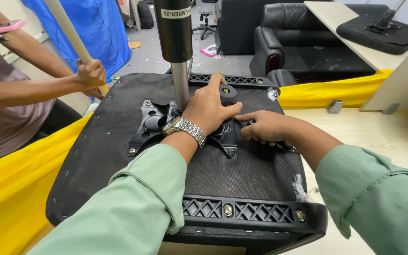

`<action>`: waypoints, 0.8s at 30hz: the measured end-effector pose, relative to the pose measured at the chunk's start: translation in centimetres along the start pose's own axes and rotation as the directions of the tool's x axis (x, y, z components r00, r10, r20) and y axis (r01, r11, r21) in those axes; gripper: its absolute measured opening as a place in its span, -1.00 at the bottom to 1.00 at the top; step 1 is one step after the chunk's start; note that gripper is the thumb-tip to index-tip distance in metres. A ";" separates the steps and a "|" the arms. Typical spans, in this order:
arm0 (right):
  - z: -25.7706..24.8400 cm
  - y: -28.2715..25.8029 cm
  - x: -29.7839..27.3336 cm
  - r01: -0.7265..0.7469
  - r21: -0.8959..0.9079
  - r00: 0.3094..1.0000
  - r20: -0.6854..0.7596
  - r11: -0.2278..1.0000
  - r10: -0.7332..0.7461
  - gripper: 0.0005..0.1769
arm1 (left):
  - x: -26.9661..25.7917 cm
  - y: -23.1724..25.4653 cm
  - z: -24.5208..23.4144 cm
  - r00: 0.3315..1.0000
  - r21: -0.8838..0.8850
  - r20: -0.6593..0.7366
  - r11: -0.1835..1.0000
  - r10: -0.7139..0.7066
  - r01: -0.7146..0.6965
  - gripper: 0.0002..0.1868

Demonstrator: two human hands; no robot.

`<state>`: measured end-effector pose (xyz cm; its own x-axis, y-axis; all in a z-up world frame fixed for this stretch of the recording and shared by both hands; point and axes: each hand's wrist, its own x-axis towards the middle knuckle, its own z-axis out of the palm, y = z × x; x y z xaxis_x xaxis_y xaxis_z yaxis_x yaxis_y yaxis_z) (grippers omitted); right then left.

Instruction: The person uses a screwdriver to fasten screws into the underside of an office chair seat, securing the metal mounting plate and gas lift assembly. They rotate the chair to access different screw holes and tighten each fastener.

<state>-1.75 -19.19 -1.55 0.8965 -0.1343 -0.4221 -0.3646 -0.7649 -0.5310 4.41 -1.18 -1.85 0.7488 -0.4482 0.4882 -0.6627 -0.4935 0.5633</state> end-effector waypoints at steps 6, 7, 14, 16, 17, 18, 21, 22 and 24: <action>-0.7 0.1 1.0 0.004 0.042 1.000 0.015 0.999 -0.005 -0.23 | 0.7 -0.8 0.7 0.999 -0.003 -0.012 0.999 -0.050 0.050 -0.36; -1.0 -0.1 1.2 0.008 0.033 1.000 0.009 0.999 -0.008 -0.24 | 1.2 -1.0 0.7 0.999 0.001 -0.025 0.999 -0.048 0.048 -0.35; -2.4 -1.7 2.6 0.016 -0.073 0.999 -0.037 0.997 -0.019 -0.25 | 4.9 -2.1 0.6 0.997 -0.026 -0.059 0.999 -0.040 0.038 -0.33; -2.3 -1.3 2.9 0.011 -0.017 0.999 -0.047 1.000 -0.012 -0.24 | 4.9 -2.3 0.9 0.998 -0.022 -0.024 0.998 -0.062 0.062 -0.33; -2.2 -1.0 3.1 0.011 0.003 0.999 -0.050 1.000 -0.011 -0.23 | 4.6 -2.2 1.1 0.997 -0.022 -0.013 0.997 -0.078 0.078 -0.33; -2.0 -0.8 3.3 0.008 -0.006 0.998 -0.069 1.000 -0.008 -0.19 | 4.4 -2.1 1.3 0.998 -0.046 -0.032 0.997 -0.062 0.061 -0.33; -1.7 0.4 3.6 0.032 -0.065 0.992 -0.119 0.997 -0.039 -0.12 | 3.8 -1.1 2.4 0.997 -0.106 -0.078 0.994 0.002 -0.011 -0.28; -1.6 0.8 3.7 0.064 -0.121 0.990 -0.120 0.991 -0.079 -0.14 | 3.6 -0.8 2.6 0.995 -0.124 -0.094 0.992 0.024 -0.035 -0.25; -1.4 0.9 3.8 0.093 -0.161 0.986 -0.122 0.983 -0.113 -0.17 | 3.1 -0.4 2.5 0.993 -0.100 -0.112 0.994 0.035 -0.046 -0.26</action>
<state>1.68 -21.21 -2.60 0.9560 -0.1231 -0.2663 -0.2347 -0.8654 -0.4427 7.00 -4.23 -2.20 0.7219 -0.3792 0.5788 -0.6920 -0.3951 0.6042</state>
